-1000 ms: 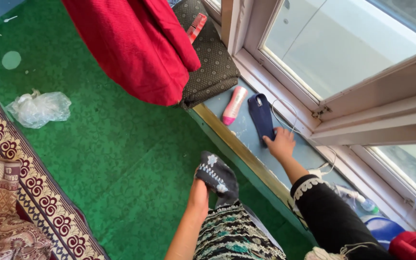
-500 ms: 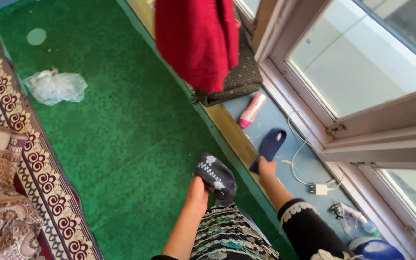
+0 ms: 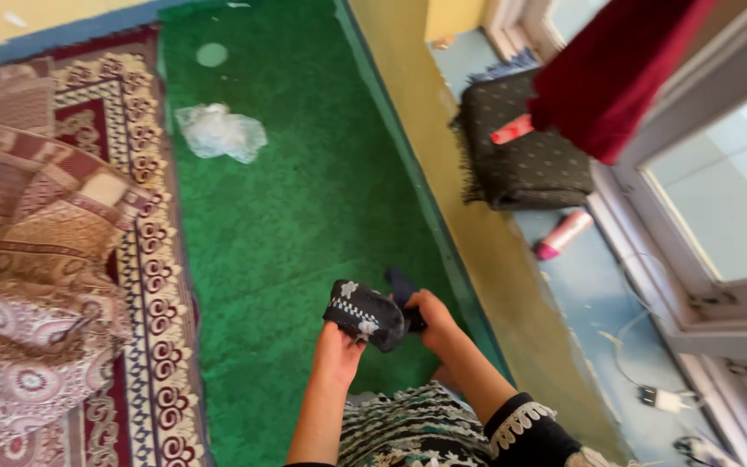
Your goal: The person is rolling up a rug, picking up small items from the floor, and gathering clothes into a laundry basket before carrying it away.
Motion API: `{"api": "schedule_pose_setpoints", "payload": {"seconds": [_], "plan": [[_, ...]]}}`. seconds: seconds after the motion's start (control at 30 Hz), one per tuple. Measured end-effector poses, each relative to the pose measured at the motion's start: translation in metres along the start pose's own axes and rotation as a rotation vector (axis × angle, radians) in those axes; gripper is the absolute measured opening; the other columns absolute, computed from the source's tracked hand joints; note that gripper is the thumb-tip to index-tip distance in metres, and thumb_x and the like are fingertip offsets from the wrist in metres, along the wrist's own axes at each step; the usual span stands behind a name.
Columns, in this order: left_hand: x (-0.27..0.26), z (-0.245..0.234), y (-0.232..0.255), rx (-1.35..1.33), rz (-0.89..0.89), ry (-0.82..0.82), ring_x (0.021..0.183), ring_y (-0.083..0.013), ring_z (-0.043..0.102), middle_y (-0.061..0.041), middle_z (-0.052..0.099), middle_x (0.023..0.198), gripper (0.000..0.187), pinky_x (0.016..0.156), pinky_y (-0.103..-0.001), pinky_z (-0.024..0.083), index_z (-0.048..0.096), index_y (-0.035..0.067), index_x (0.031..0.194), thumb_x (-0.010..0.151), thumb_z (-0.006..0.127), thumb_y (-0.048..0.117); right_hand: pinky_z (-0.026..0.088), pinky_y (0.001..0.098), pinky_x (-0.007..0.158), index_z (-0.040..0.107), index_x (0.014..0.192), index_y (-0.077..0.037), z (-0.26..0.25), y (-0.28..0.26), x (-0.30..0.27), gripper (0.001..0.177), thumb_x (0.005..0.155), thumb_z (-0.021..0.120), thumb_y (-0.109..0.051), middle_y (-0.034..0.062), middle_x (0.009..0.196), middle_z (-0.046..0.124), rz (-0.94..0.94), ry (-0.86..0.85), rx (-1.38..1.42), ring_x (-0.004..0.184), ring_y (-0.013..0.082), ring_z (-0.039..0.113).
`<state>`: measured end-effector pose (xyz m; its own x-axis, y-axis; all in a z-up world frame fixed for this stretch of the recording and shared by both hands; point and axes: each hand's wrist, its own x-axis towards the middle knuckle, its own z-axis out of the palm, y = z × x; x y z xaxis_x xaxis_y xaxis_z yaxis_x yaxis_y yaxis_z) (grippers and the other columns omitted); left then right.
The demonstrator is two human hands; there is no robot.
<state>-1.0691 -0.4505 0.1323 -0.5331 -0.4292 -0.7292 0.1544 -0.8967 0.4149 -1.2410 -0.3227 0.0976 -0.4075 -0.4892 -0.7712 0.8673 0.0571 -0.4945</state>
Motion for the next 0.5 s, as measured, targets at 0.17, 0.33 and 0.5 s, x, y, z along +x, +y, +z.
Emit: {"api": "schedule_pose_setpoints", "payload": {"seconds": [0.17,0.33,0.5], "plan": [[0.001,-0.083,0.092,-0.075,0.14,0.01,0.103,-0.0206,0.063,-0.004,0.068,0.115,0.034,0.089,-0.04,0.049,0.063,0.013,0.122,0.1,0.053,0.039,0.056,0.0323,0.082,0.051,0.126,-0.006,0.152,-0.022,-0.063,0.049,0.079,0.049,0.005,0.0091,0.103,0.072,-0.516,-0.173,-0.458,0.091,0.0206,0.072],[-0.017,-0.161,0.17,-0.354,0.326,0.018,0.113,-0.023,0.064,-0.005,0.069,0.125,0.036,0.099,-0.042,0.051,0.063,0.011,0.127,0.103,0.046,0.032,0.047,0.0305,0.064,0.052,0.138,-0.007,0.299,-0.019,-0.173,0.053,0.087,0.054,0.003,0.0118,0.088,0.064,-0.776,-0.229,-0.851,0.074,0.0179,0.058],[-0.069,-0.205,0.22,-0.495,0.49,0.009,0.113,-0.025,0.064,-0.005,0.068,0.126,0.038,0.101,-0.046,0.049,0.062,0.013,0.127,0.104,0.04,0.034,0.053,0.0407,0.077,0.052,0.138,-0.005,0.382,0.035,-0.213,0.055,0.084,0.056,0.002,0.018,0.099,0.065,-1.056,-0.581,-1.132,0.089,0.0352,0.063]]}}
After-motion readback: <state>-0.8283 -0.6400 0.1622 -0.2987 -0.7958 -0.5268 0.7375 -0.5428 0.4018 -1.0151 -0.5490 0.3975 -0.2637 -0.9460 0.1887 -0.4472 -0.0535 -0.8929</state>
